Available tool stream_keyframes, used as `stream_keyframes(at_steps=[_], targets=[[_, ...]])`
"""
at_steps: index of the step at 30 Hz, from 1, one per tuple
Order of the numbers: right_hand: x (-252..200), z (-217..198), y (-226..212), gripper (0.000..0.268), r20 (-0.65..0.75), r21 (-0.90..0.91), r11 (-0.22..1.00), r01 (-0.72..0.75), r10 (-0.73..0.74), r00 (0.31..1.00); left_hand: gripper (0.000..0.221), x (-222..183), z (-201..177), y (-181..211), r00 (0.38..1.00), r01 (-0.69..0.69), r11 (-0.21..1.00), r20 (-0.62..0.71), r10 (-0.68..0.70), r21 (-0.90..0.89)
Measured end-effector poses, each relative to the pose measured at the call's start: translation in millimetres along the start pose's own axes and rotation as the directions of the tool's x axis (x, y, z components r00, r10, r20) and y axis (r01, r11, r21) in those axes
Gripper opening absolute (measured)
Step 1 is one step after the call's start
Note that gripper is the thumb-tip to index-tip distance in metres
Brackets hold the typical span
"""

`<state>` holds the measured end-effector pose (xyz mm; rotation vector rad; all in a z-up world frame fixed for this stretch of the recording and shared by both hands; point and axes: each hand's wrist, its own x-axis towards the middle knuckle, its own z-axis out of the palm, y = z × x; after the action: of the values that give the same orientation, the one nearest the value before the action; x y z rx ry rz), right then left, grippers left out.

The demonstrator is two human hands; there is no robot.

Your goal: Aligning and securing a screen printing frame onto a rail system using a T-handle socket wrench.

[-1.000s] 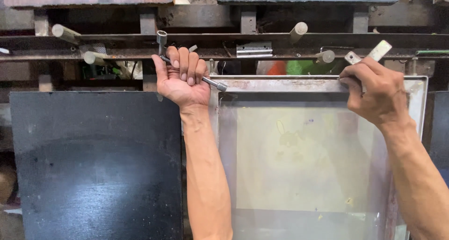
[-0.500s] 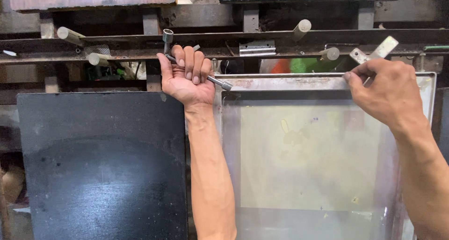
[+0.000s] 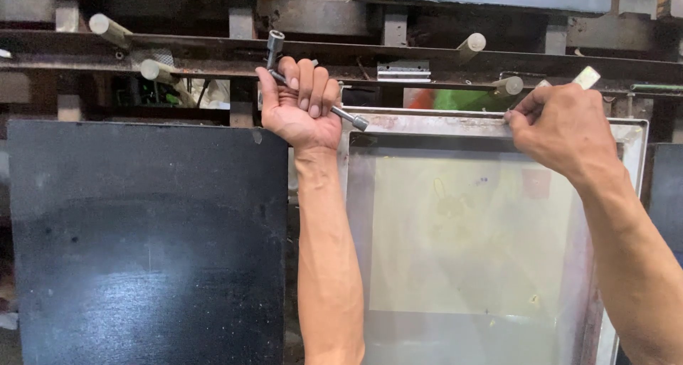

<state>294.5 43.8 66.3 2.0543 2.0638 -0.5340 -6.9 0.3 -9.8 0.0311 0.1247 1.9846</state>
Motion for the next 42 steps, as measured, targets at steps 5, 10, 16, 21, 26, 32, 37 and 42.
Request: stream_keyframes(at_steps=[5, 10, 16, 21, 26, 32, 37, 42], targets=[[5, 12, 29, 0.019, -0.106, 0.02, 0.993, 0.119, -0.116, 0.988, 0.047, 1, 1, 0, 1.0, 0.007, 0.999, 0.019, -0.006, -0.034], [0, -1, 18, 0.023, -0.035, 0.124, 0.992, 0.015, -0.01, 0.999, 0.047, 1, 1, 0, 1.0, 0.007, 1.0, -0.005, -0.007, -0.018], [-3, -9, 2, 0.022, 0.027, 0.153, 0.986, -0.072, 0.069, 0.997, 0.047, 1, 2, 0, 1.0, 0.008, 1.0, 0.014, -0.008, -0.018], [1, -5, 8, 0.02, 0.004, 0.192, 0.981, -0.001, 0.0, 1.0, 0.046, 1, 4, -1, 1.0, 0.0, 0.999, 0.003, 0.0, -0.033], [-2, -13, 2, 0.021, 0.054, 0.193, 0.981, -0.002, -0.009, 0.998, 0.047, 1, 4, -3, 1.0, 0.018, 1.0, 0.013, -0.018, -0.015], [0, -12, 8, 0.02, 0.042, 0.132, 0.986, 0.1, -0.106, 0.993, 0.046, 2, 4, -5, 0.999, 0.039, 0.999, 0.034, -0.04, 0.035], [1, 17, 30, 0.015, -0.144, -0.134, 0.891, 0.434, -0.451, 0.881, 0.048, 1, 4, -5, 0.999, 0.035, 0.998, -0.016, -0.034, 0.055], [5, 40, 35, 0.017, -0.367, -0.3, 0.87, 0.393, -0.485, 0.794, 0.047, 1, 5, -7, 0.999, 0.038, 0.996, 0.016, -0.04, 0.079]])
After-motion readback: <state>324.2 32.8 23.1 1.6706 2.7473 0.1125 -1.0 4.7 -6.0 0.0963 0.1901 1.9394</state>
